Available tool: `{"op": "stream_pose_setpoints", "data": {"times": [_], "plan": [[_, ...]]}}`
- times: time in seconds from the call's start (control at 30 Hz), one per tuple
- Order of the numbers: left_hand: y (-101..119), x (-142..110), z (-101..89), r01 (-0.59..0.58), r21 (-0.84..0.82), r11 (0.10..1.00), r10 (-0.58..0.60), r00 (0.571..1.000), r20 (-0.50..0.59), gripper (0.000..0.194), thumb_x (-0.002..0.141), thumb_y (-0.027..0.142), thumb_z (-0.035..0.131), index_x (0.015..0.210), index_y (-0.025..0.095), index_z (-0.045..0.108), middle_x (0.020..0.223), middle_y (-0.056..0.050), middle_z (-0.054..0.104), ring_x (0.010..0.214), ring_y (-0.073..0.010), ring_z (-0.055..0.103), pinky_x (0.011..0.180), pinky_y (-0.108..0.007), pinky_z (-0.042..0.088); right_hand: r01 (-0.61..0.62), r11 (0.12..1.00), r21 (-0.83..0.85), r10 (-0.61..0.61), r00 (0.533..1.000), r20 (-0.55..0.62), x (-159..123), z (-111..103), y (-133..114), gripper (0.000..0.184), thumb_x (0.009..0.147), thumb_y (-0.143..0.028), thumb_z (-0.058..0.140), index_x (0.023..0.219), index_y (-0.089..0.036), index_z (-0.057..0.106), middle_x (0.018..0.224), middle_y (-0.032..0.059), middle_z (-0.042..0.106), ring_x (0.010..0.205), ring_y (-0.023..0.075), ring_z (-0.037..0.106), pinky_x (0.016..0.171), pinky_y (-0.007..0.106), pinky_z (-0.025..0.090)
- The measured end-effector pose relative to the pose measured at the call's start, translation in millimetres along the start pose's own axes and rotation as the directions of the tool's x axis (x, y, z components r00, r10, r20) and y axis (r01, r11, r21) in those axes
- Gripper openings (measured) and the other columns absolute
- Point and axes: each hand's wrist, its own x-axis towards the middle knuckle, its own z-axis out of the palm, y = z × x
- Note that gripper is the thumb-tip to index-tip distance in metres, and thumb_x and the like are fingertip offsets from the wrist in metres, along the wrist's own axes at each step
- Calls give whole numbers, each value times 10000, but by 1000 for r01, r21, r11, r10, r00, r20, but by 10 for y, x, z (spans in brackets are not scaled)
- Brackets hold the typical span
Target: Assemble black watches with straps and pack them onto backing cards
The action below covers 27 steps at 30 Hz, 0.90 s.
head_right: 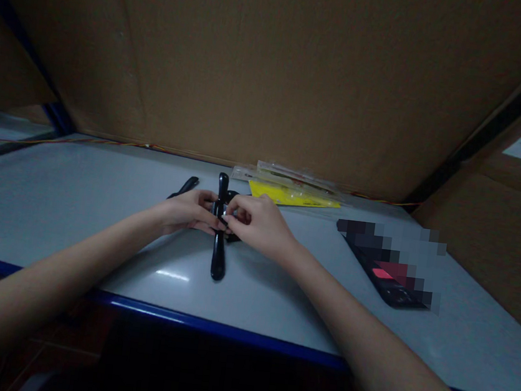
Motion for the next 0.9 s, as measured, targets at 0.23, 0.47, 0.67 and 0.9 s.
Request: {"op": "stream_pose_setpoints", "data": {"times": [0.23,0.47,0.67,0.9], "plan": [[-16,-4,6,-8,-13,1000,8,1000,8,552,505,-10,741,969,94,462,776,-85,667,704,-198,681,685,-323,546,-50,997,-54,47,998,-44,4,0,35,155,752,-317,613,836,-203,551,560,-46,480,525,110,444,529,251,273],[-1,-15,26,7,0,1000,-7,1000,-3,495,522,-28,715,938,98,479,764,-71,670,690,-187,679,670,-306,546,-29,982,-185,21,999,-46,-5,10,-30,171,784,-334,584,699,-191,541,553,-41,493,529,105,426,617,275,277],[-19,12,2,-5,-22,1000,5,1000,-5,497,499,-28,744,905,97,486,750,-70,671,651,-180,678,648,-303,553,0,995,-103,-1,1000,-9,-5,6,-49,160,808,-294,548,694,-183,568,577,-29,530,558,109,462,636,278,287],[-19,-10,15,-2,-24,1000,1,1000,-18,535,497,-39,743,940,85,470,762,-51,638,654,-182,678,667,-325,549,-23,995,-101,20,999,-35,5,15,-21,131,763,-283,609,842,-185,572,560,-52,481,534,104,446,605,265,285]]}}
